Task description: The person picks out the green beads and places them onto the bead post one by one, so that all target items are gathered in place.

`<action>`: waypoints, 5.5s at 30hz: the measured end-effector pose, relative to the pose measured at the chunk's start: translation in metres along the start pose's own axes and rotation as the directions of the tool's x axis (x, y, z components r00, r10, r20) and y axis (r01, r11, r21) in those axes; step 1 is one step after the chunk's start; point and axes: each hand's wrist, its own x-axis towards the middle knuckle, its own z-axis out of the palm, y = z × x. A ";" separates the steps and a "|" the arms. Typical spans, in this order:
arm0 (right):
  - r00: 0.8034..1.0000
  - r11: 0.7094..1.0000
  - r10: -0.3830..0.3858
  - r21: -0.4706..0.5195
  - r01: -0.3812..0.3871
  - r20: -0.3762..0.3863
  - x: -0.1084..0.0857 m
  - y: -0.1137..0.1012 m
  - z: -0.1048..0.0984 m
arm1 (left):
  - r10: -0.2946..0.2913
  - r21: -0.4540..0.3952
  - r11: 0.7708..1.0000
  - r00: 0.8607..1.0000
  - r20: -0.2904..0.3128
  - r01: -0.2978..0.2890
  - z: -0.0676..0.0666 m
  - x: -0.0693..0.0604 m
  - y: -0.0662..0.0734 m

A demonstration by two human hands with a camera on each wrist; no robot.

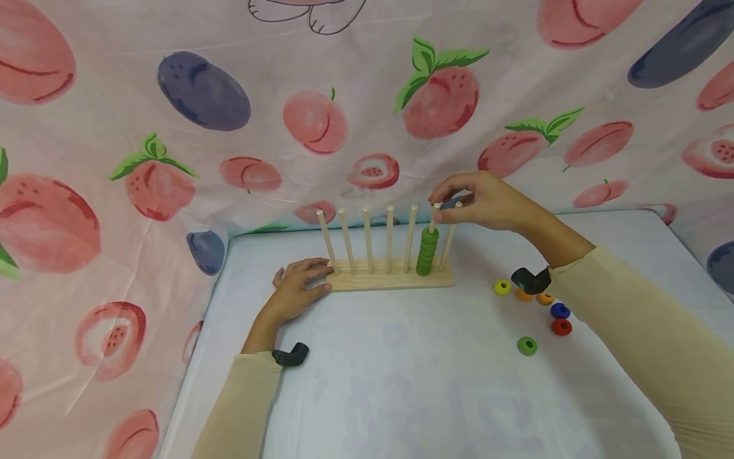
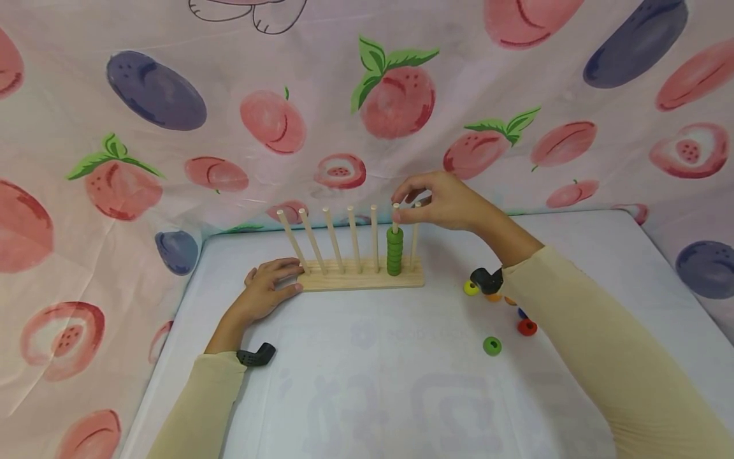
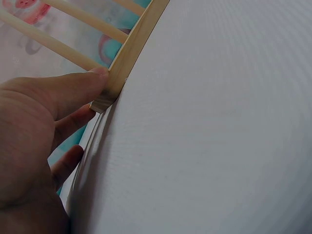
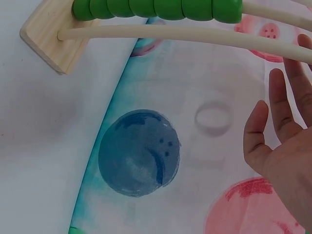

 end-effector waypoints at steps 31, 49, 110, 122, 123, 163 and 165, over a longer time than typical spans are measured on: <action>0.963 0.982 0.186 -0.075 -0.175 0.192 -0.078 0.059 -0.022 | -0.005 0.010 1.000 1.000 -0.003 0.005 0.000 0.000 0.000; 0.985 0.992 0.109 0.049 -0.116 0.134 -0.133 0.109 0.012 | 0.027 -0.001 1.000 1.000 -0.006 -0.027 0.001 0.000 0.001; 0.999 0.990 -0.041 -0.137 0.045 0.034 -0.187 0.163 0.056 | 0.003 -0.002 1.000 1.000 -0.011 -0.003 0.001 0.000 -0.002; 0.998 0.991 -0.058 -0.125 0.054 -0.029 -0.191 0.170 0.061 | 0.013 -0.010 1.000 1.000 -0.010 -0.013 0.000 -0.001 0.000; 0.998 0.992 -0.057 -0.117 0.053 -0.033 -0.192 0.171 0.061 | 0.014 -0.013 1.000 1.000 -0.009 -0.014 0.000 -0.001 0.000; 0.988 0.996 0.043 -0.066 -0.053 -0.149 -0.143 0.100 -0.005 | 0.007 -0.016 1.000 1.000 -0.007 -0.007 0.000 -0.001 0.001; 0.987 0.996 0.034 -0.079 -0.046 -0.157 -0.138 0.094 -0.008 | 0.006 -0.016 1.000 1.000 -0.007 -0.006 0.000 -0.001 0.001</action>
